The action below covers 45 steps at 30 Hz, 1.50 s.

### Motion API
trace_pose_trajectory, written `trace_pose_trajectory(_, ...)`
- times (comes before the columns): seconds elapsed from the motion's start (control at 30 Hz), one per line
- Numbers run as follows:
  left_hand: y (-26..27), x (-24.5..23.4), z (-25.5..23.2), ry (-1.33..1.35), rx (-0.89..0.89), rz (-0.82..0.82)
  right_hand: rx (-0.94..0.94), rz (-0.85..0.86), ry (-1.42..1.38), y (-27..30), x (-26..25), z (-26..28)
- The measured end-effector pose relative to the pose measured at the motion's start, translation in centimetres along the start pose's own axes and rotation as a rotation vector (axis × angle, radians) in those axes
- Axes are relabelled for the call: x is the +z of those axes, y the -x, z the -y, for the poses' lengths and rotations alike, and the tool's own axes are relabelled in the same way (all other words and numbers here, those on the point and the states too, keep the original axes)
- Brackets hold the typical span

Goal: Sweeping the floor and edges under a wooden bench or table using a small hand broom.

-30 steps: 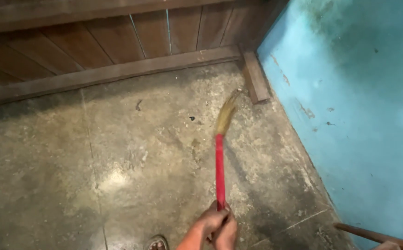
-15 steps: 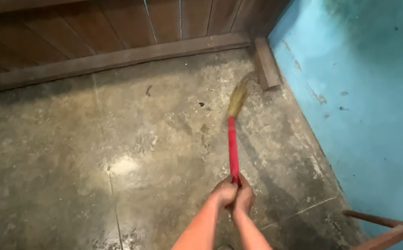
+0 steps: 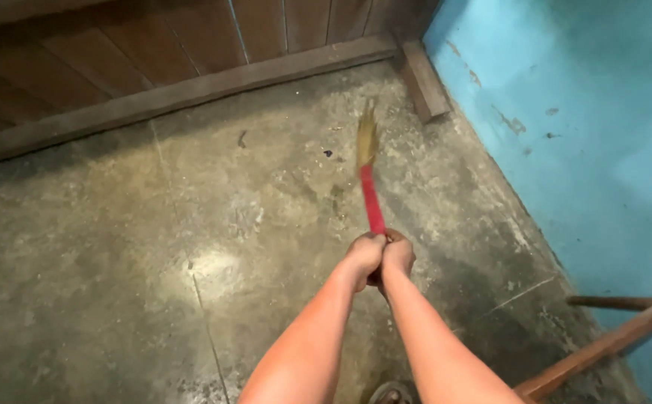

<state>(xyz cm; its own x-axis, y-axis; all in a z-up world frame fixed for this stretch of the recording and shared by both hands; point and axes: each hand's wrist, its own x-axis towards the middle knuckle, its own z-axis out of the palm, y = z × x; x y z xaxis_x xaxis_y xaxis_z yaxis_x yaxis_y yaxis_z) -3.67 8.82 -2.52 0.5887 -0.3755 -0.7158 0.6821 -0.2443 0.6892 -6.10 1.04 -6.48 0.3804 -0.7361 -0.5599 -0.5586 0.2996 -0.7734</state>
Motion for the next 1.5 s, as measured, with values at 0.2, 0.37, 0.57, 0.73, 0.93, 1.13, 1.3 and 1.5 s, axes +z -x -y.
trace_pose_trajectory(0.2,1.7,-0.4,-1.0,0.032,0.052,-0.021,-0.070,0.132,-0.113,0.1,-0.1,-0.2)
trace_pose_trajectory(0.37,2.1,0.5,-0.8,-0.009,0.139,0.006,-0.108,0.073,-0.089,3.9,-2.2,3.4)
trace_pose_trajectory(0.57,3.1,1.3,0.0,0.048,0.045,0.118,-0.040,-0.028,0.011,2.9,-3.1,0.9)
trace_pose_trajectory(0.73,0.2,0.0,4.2,0.068,0.042,0.103,-0.054,0.055,-0.021,0.5,-1.5,-3.8)
trace_pose_trajectory(0.93,2.0,-0.3,3.1,0.106,0.170,0.062,-0.126,0.090,-0.084,2.7,-1.7,-2.1)
trace_pose_trajectory(1.13,3.9,0.1,2.3,0.066,0.087,0.130,-0.096,-0.096,-0.123,4.1,-2.7,-1.7)
trace_pose_trajectory(1.3,4.5,-0.2,4.2,0.066,0.050,0.131,-0.051,-0.018,0.084,3.4,-3.1,-4.7)
trace_pose_trajectory(1.5,4.4,-0.2,5.7,-0.003,0.188,0.034,-0.200,0.223,-0.140,1.5,-3.1,-8.2)
